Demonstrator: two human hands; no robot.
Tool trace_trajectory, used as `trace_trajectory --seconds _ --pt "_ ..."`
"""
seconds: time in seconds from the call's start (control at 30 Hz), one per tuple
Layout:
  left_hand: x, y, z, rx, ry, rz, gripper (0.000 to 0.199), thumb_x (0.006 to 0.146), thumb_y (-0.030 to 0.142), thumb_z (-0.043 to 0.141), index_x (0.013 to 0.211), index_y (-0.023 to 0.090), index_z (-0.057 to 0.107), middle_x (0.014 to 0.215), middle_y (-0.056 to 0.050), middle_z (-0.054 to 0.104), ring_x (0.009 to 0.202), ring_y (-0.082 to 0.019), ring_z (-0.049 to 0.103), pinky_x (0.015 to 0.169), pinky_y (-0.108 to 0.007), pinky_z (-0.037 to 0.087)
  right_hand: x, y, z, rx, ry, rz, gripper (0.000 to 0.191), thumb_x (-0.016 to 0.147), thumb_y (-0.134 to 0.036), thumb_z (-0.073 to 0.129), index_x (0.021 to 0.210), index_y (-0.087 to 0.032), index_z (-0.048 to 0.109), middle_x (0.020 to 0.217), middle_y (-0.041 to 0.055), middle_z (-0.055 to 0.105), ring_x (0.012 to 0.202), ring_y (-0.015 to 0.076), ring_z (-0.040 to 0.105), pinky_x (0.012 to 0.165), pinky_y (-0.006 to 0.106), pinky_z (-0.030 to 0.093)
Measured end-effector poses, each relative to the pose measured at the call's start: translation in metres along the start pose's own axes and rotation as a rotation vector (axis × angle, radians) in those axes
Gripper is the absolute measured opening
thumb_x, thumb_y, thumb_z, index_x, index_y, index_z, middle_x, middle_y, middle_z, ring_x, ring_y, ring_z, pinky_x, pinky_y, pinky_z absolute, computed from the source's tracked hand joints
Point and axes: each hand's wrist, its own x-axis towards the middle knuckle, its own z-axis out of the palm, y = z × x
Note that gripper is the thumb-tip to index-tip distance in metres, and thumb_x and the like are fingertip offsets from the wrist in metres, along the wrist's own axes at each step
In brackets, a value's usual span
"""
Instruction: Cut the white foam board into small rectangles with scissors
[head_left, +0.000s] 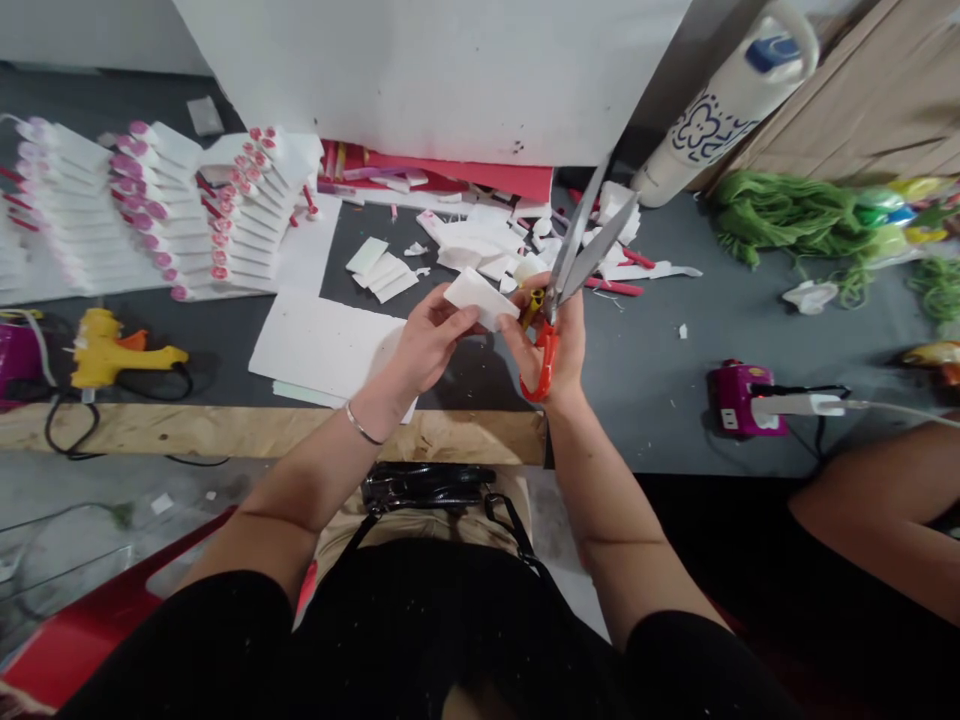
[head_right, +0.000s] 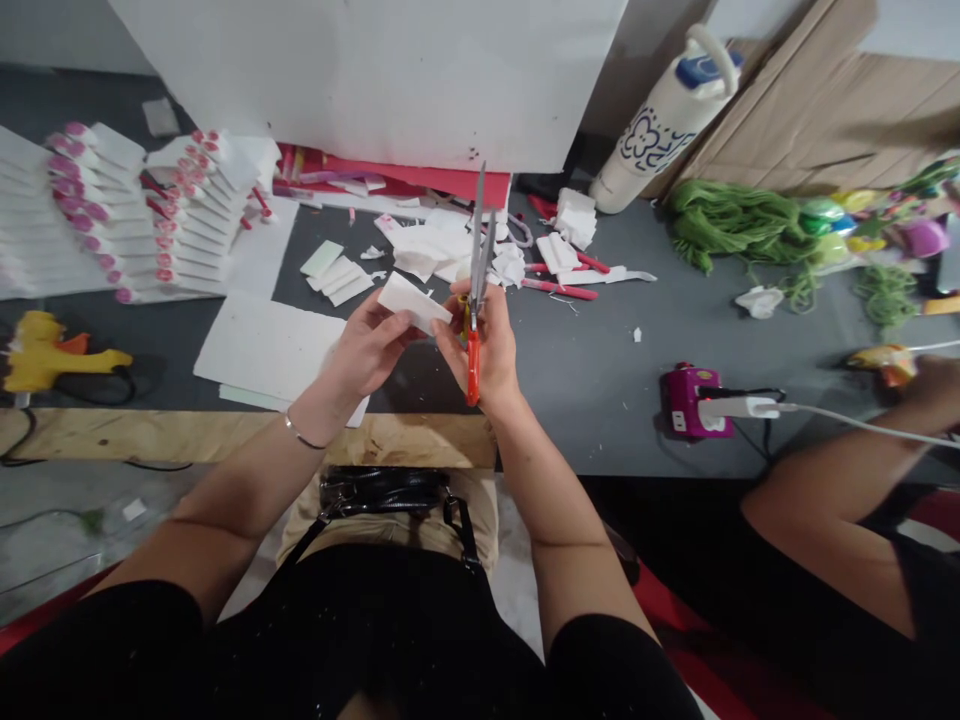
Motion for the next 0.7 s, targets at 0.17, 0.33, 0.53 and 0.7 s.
trace_trajectory --seconds 0.17,0.33,0.53,0.7 --pt "0.011 -0.002 -0.022 0.183 0.016 0.13 0.059 0.083 0.073 0.087 0.117 0.028 0.069 0.106 -0.004 0.078 0.102 -0.024 0.078 0.089 -0.039 0.068 0.005 -0.003 -0.018 -0.258 -0.149 0.062 0.065 0.091 -0.08 0.071 0.129 -0.029 0.058 0.097 0.0048 0.069 0.082 0.0241 0.068 0.078 0.042 0.061" --pt "0.021 -0.001 -0.041 0.368 0.012 0.268 0.064 0.088 0.081 0.074 0.124 0.029 0.068 0.115 -0.008 0.077 0.117 -0.029 0.077 0.094 -0.043 0.068 0.007 -0.004 -0.021 -0.424 -0.308 0.095 0.076 0.083 -0.09 0.071 0.124 -0.027 0.066 0.099 0.0086 0.074 0.086 0.0266 0.068 0.081 0.042 0.059" --pt "0.019 0.006 -0.04 0.421 -0.017 0.269 0.065 0.087 0.082 0.075 0.123 0.028 0.07 0.111 -0.008 0.077 0.118 -0.032 0.077 0.096 -0.047 0.067 0.008 -0.005 -0.023 -0.48 -0.319 0.093 0.078 0.081 -0.092 0.07 0.122 -0.025 0.071 0.094 0.0072 0.074 0.081 0.0244 0.067 0.076 0.038 0.056" --pt "0.018 0.009 -0.039 0.412 -0.052 0.249 0.061 0.089 0.08 0.075 0.12 0.027 0.071 0.108 -0.008 0.078 0.115 -0.031 0.078 0.095 -0.047 0.068 0.008 -0.008 -0.023 -0.497 -0.316 0.077 0.081 0.085 -0.093 0.064 0.121 -0.022 0.074 0.087 0.006 0.073 0.073 0.0206 0.065 0.069 0.034 0.054"
